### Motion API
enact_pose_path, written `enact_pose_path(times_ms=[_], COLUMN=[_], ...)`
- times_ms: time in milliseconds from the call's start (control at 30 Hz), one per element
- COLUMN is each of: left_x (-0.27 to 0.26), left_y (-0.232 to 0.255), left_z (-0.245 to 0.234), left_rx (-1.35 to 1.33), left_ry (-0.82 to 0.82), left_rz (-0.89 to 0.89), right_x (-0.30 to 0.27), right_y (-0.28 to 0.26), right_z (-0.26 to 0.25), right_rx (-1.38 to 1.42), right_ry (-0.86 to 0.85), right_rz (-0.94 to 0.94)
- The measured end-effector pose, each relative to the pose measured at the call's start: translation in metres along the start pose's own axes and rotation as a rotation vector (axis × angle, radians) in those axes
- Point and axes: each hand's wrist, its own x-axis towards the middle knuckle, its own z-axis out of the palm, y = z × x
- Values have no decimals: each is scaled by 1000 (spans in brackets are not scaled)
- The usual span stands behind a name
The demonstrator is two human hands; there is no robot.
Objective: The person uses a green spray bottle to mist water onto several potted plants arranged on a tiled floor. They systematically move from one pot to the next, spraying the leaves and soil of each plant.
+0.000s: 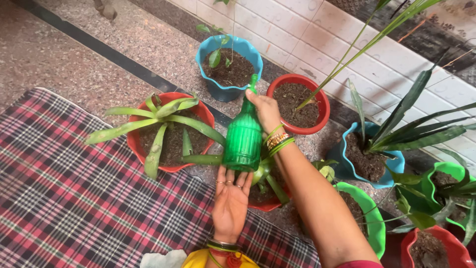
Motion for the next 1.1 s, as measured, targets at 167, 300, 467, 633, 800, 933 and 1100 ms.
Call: enact_pose_path(times_ms=[167,300,467,633,800,933,1100], left_x=[1,-2,-5,-14,-18,-14,-18], left_y=[-4,-4,-11,-19,-24,-33,-34], left_z=[1,-2,-2,11,13,0,-10], left_rx=[68,165,332,320,330,280,226], left_ry=[-138,-205,-313,-465,-491,-501,-442], left_rz=[25,-70,-230,-327,-404,-398,-539], right_x=[9,-10,-37,-69,-91,-97,-110], right_y=[12,0,-19,-32,-38,-41,-44], right_z=[-34,-58,-97,-139,-157,-168,-174], right_rx=[-57,82,184,280,216,217,167], right_ry=[195,226,208,64,49,30,7], right_rz=[-36,105,73,79,-2,72,149])
